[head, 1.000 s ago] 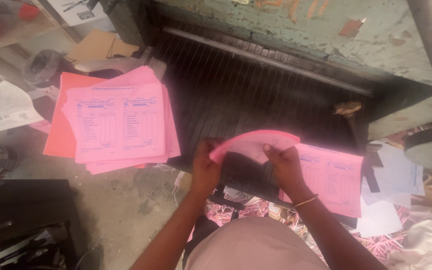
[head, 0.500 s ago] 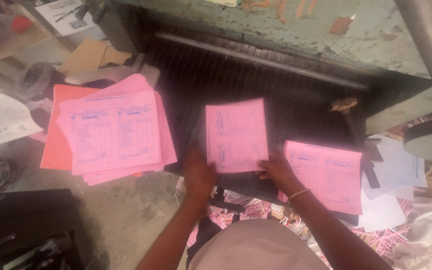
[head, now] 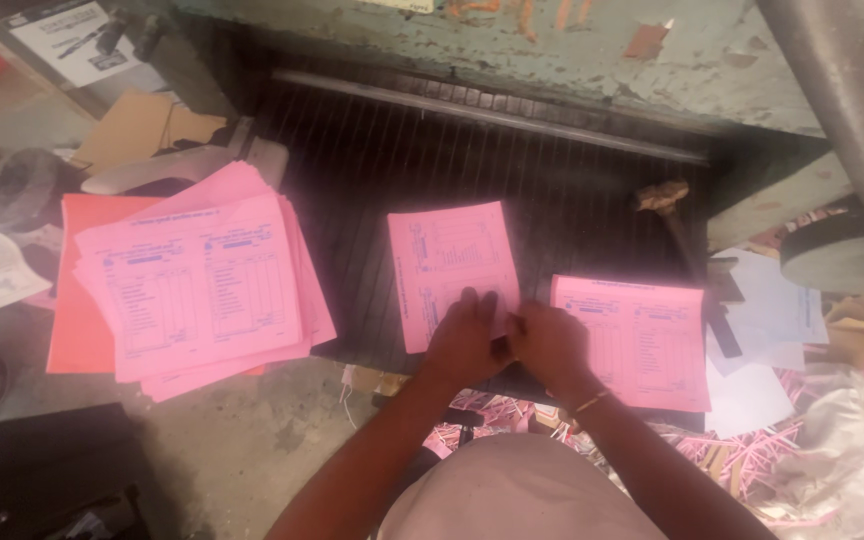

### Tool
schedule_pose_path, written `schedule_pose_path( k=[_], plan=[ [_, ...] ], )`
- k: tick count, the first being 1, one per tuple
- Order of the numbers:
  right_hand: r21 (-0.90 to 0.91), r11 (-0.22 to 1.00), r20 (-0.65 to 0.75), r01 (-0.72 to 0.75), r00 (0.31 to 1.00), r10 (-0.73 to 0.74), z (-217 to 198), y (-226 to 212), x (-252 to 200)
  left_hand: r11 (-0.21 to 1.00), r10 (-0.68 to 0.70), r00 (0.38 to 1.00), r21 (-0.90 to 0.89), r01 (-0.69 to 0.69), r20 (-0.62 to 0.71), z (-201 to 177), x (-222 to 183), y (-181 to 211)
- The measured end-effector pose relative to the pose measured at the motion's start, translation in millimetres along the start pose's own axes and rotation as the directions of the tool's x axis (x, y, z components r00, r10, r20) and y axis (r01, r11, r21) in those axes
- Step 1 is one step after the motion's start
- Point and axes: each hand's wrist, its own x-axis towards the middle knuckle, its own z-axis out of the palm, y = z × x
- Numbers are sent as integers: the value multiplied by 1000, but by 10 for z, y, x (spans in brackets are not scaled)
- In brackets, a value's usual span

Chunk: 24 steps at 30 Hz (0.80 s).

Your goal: The person repeatedly picks up pink printed sheets from a stack, separates them, and places them into two piles on a metal surface. The person handles the sheets one by one or in small groups, moving them between the source stack and the two destination piles.

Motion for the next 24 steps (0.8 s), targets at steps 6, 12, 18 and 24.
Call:
schedule_pose_path(
  k=[6, 12, 18, 24],
  plan=[
    [618, 785, 61, -41, 998, 4, 144, -140, 134, 989, -103, 994, -111, 98, -44, 120, 96, -202],
    [186, 983, -7, -10, 1000, 11, 125, -141, 82, 984, -142, 990, -111, 141, 0, 195, 80, -191],
    [671, 719, 185, -182, 980, 76, 180, -103, 198, 989, -73, 997, -134, 69, -26, 0, 90, -205],
    [381, 919, -44, 101, 995, -91, 177, -96, 182, 977, -89, 996, -199, 81, -28, 25, 64, -159]
  ],
)
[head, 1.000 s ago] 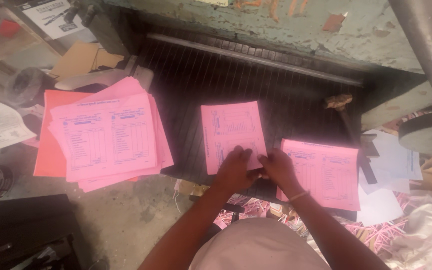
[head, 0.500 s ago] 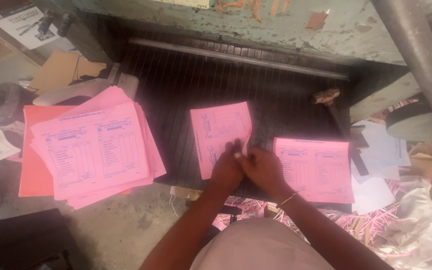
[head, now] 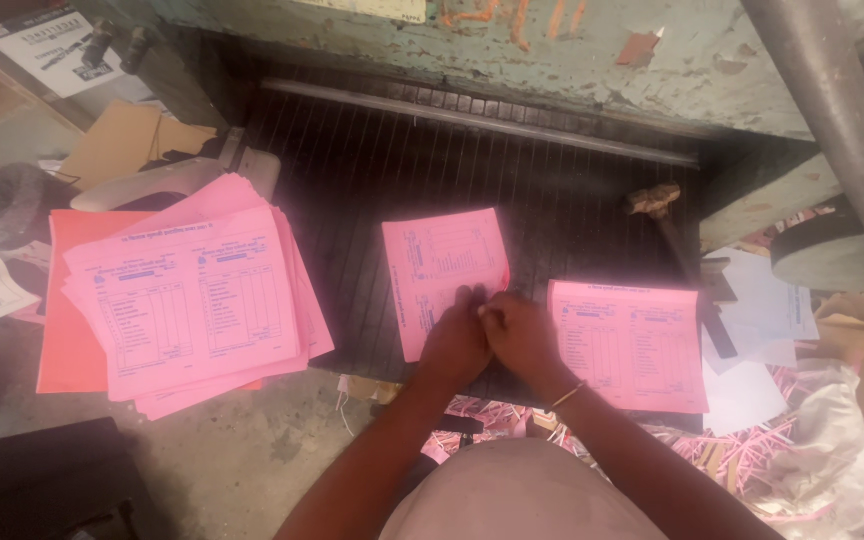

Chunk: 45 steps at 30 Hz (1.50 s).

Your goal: The person repeatedly picks up pink printed sheets from a stack, separates them, and places them into two piles on a metal surface. The person handles the sheets one by one or in small groups, moving them between the source stack and the two destination piles.

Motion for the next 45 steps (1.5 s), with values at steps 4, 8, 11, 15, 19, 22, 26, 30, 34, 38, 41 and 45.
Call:
schedule_pose_path(
  k=[4, 8, 11, 15, 19, 22, 26, 30, 34, 38, 41, 45],
  plan=[
    [480, 716, 340, -507, 860, 381, 14, 0, 86, 995, 99, 995, 9, -99, -26, -78, -36, -70],
    [94, 990, -15, -107, 994, 109, 67, 51, 50, 991, 132, 991, 27, -132, -33, -46, -39, -95],
    [267, 956, 23, -123, 992, 121, 71, 40, 72, 991, 135, 990, -10, -136, -26, -69, -30, -88],
    [330, 826, 263, -457, 885, 385, 71, 28, 143, 982, 136, 989, -123, -141, -51, -105, -65, -119],
    [7, 991, 33, -137, 990, 137, 109, 49, 172, 995, 104, 994, -3, -104, -22, -10, -41, -186],
    [171, 979, 240, -113, 968, 70, 114, 2, 216, 989, 61, 993, -142, -46, 104, -37, -13, -338],
    [-162, 926, 607, 341, 774, -179, -52, -132, 270, 260, -379, 907, -919, 296, 184, -204, -242, -630],
    [-186, 791, 835, 583, 518, -185, -216, -375, 307, -117, -689, 708, -988, 104, 156, -421, -584, -808],
    [-143, 677, 935, 722, 322, -147, -286, -574, 385, 101, -761, 648, -988, 114, -3, -545, -895, -677],
    [-53, 594, 965, 803, 195, -178, -297, -544, 407, 546, -717, 621, -809, 218, -317, -715, -1071, -464],
    [76, 528, 939, 846, 117, -323, -291, -412, 407, 721, -660, 625, -584, 372, -417, -876, -1023, -375],
    [131, 424, 931, 896, 35, -363, -236, -262, 406, 627, -778, 570, -389, 675, -263, -939, -754, -464]
  ],
)
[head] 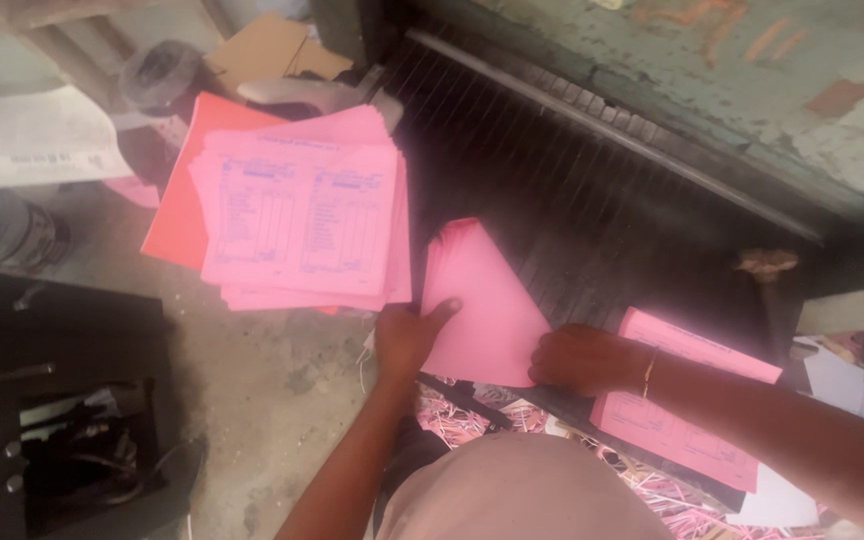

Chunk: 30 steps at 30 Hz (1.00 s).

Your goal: The person repeatedly picks up pink printed sheets from a stack, separates them, and places them into two piles on a metal surface. The person handles the sheets one by one or in small groups, moving them between the source stack and the two destination piles.

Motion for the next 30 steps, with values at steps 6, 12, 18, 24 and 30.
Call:
schedule_pose_path(
  k=[6, 12, 18, 24, 30],
  plan=[
    [-67, 994, 117, 86, 990, -78, 47, 11, 30, 956, 238, 950, 220, -193, -202, 235, -71, -370],
    [-84, 987, 137, 139, 982, -127, 47, 20, 10, 986, 146, 980, 104, -132, -134, 242, -41, -480],
    [11, 986, 323, -164, 934, 151, -309, -130, 177, 1000, -21, 987, 2, 21, -158, 324, -402, -450],
    [40, 953, -601, -299, 755, 263, -274, -415, 894, 988, -80, 970, -147, 46, -231, 554, -473, -476],
    [38, 876, -589, -482, 697, 409, -167, -316, 1116, 996, -69, 969, -67, 55, -237, 635, -420, -528]
  ],
)
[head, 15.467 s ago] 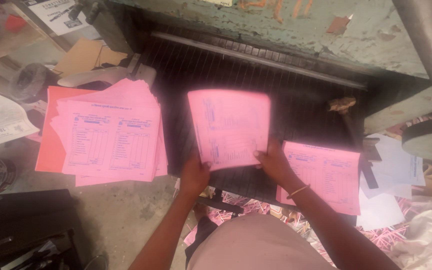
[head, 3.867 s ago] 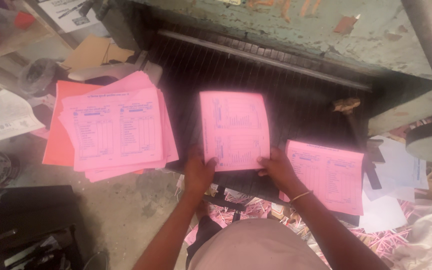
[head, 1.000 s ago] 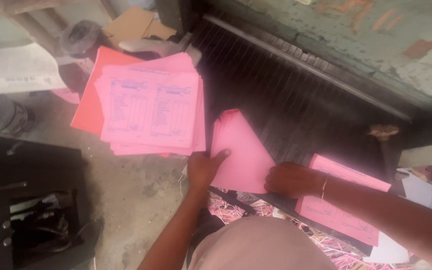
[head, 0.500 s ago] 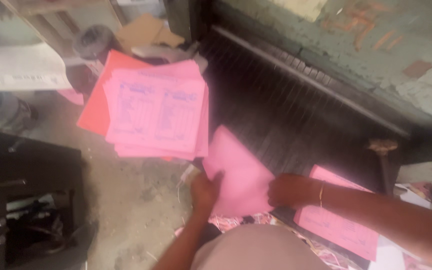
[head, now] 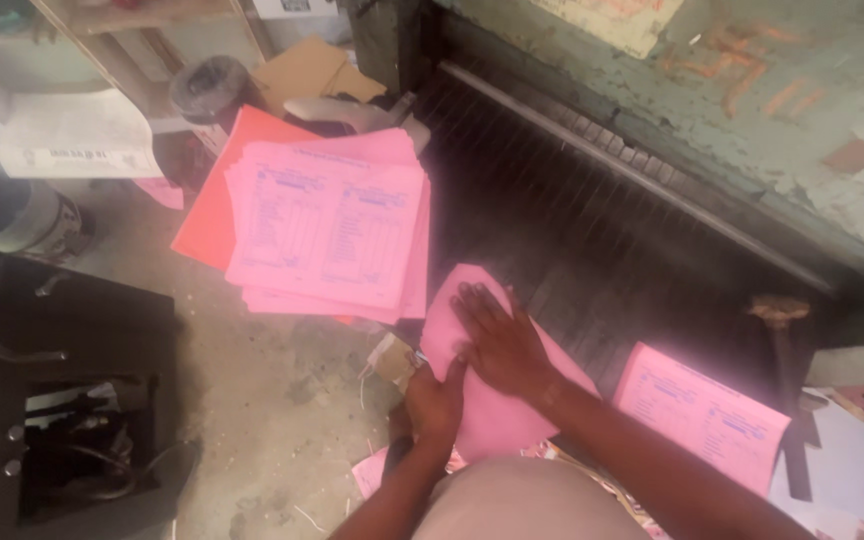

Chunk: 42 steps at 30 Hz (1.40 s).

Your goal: The person repeatedly picks up pink printed sheets from a stack, separates them, and places them into two piles on a metal surface. The person handles the sheets one by one or in small groups, moving them between the source stack and the two destination piles.

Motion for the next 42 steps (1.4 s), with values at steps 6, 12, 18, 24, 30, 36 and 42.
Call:
schedule_pose_path(
  k=[6, 12, 18, 24, 30, 36, 42],
  plan=[
    [-28, 994, 3, -109, 994, 109, 72, 69, 169, 992, 43, 999, -119, -43, -8, 63, -15, -58],
    [-77, 987, -135, -140, 982, 129, 84, 140, -108, 990, 100, 994, -97, -105, -50, 88, -37, -58],
    [220, 974, 111, 59, 990, -85, -87, 80, -843, 982, 47, 998, -182, -40, 35, 107, 4, -228],
    [228, 968, 281, 101, 945, -165, -271, 18, -974, 925, -198, 852, -196, 327, 485, -183, -328, -384],
    [309, 950, 202, -41, 979, -23, -141, 181, -946, 943, 25, 930, -317, 100, 367, -416, -538, 133],
    [667, 611, 448, -426, 885, 128, -4, 610, -820, 164, 951, 231, 296, -941, 206, -520, -176, 434],
    [792, 404, 377, -457, 888, 264, -28, 804, -808, 144, 784, 229, 189, -971, 577, -496, 83, 430]
  ],
)
